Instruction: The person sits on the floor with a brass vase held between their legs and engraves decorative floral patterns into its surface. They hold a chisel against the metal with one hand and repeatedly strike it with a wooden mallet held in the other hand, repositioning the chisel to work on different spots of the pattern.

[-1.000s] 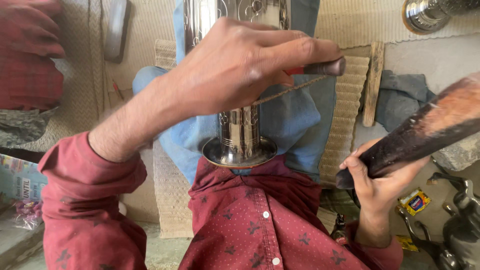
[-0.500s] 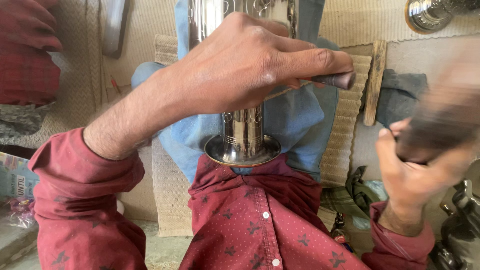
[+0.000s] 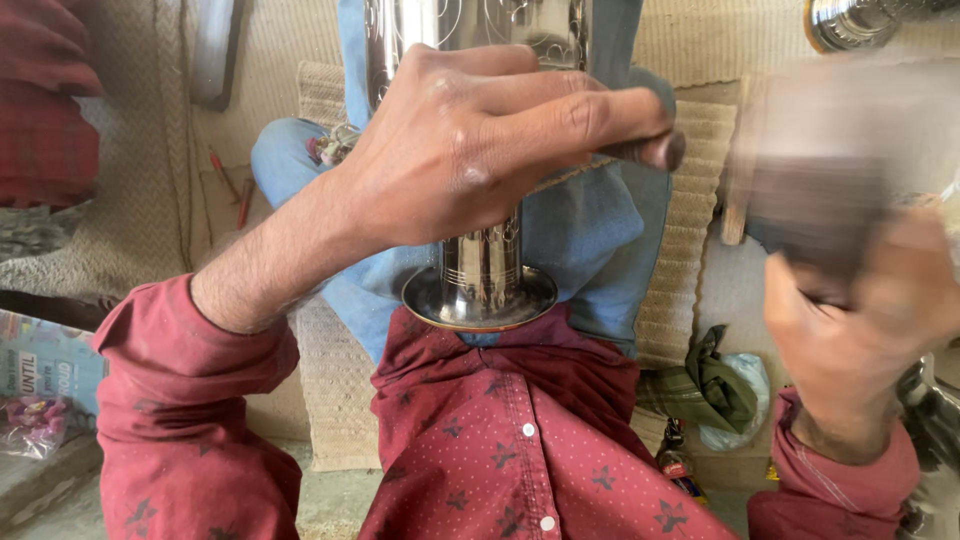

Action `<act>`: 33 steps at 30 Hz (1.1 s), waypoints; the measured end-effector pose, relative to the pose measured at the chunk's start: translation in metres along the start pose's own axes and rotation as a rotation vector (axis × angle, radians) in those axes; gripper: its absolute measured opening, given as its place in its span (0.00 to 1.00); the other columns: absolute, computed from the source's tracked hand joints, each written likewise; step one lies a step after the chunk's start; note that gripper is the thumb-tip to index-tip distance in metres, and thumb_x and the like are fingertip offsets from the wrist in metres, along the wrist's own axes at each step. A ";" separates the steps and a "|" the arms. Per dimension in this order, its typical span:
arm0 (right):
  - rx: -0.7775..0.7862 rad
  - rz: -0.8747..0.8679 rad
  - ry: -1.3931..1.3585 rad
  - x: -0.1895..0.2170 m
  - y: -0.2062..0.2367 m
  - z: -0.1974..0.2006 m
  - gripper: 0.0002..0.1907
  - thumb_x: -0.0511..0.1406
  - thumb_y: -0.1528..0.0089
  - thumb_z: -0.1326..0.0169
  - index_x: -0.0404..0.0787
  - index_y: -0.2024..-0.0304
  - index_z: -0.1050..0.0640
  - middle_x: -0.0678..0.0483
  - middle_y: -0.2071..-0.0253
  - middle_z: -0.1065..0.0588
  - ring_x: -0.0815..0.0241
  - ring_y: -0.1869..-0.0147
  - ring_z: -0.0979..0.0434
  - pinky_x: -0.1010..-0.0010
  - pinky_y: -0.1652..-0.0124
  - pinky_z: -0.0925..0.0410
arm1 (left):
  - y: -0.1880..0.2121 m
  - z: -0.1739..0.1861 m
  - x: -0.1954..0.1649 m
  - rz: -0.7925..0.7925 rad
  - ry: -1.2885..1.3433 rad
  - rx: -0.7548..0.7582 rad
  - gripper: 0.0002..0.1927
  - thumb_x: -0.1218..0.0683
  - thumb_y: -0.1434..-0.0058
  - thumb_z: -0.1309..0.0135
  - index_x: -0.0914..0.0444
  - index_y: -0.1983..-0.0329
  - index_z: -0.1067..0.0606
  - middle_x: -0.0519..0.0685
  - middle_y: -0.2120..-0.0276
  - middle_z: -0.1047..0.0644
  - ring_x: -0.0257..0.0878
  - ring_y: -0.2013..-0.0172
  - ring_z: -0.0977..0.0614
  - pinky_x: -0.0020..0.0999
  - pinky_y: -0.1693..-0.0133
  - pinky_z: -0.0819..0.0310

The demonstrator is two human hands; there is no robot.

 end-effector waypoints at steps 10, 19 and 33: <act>-0.032 -0.018 0.017 0.004 0.006 -0.011 0.49 0.20 0.33 0.37 0.46 0.21 0.52 0.40 0.52 0.28 0.50 0.58 0.26 0.64 0.57 0.31 | 0.004 0.002 0.002 -0.031 0.075 -0.085 0.22 0.63 0.32 0.37 0.59 0.40 0.31 0.43 0.52 0.20 0.42 0.60 0.17 0.35 0.60 0.22; -0.067 -0.031 0.012 0.003 0.012 -0.018 0.48 0.20 0.32 0.38 0.43 0.22 0.53 0.39 0.50 0.29 0.51 0.57 0.26 0.64 0.56 0.31 | -0.016 -0.004 0.006 -0.121 0.063 0.140 0.29 0.60 0.38 0.43 0.55 0.32 0.30 0.39 0.52 0.17 0.42 0.63 0.17 0.37 0.63 0.23; -0.149 -0.427 -0.552 0.019 0.019 -0.038 0.42 0.22 0.34 0.40 0.34 0.28 0.53 0.44 0.53 0.27 0.58 0.60 0.25 0.70 0.58 0.30 | 0.000 0.029 0.015 0.023 0.296 -0.051 0.22 0.67 0.27 0.46 0.57 0.35 0.33 0.45 0.44 0.19 0.35 0.52 0.15 0.25 0.50 0.19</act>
Point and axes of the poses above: each hand's wrist, its own y-axis away from the middle knuckle, its own z-axis out of the back of the hand, x = y × z, the point moved 6 cm from there along -y, towards the middle knuckle
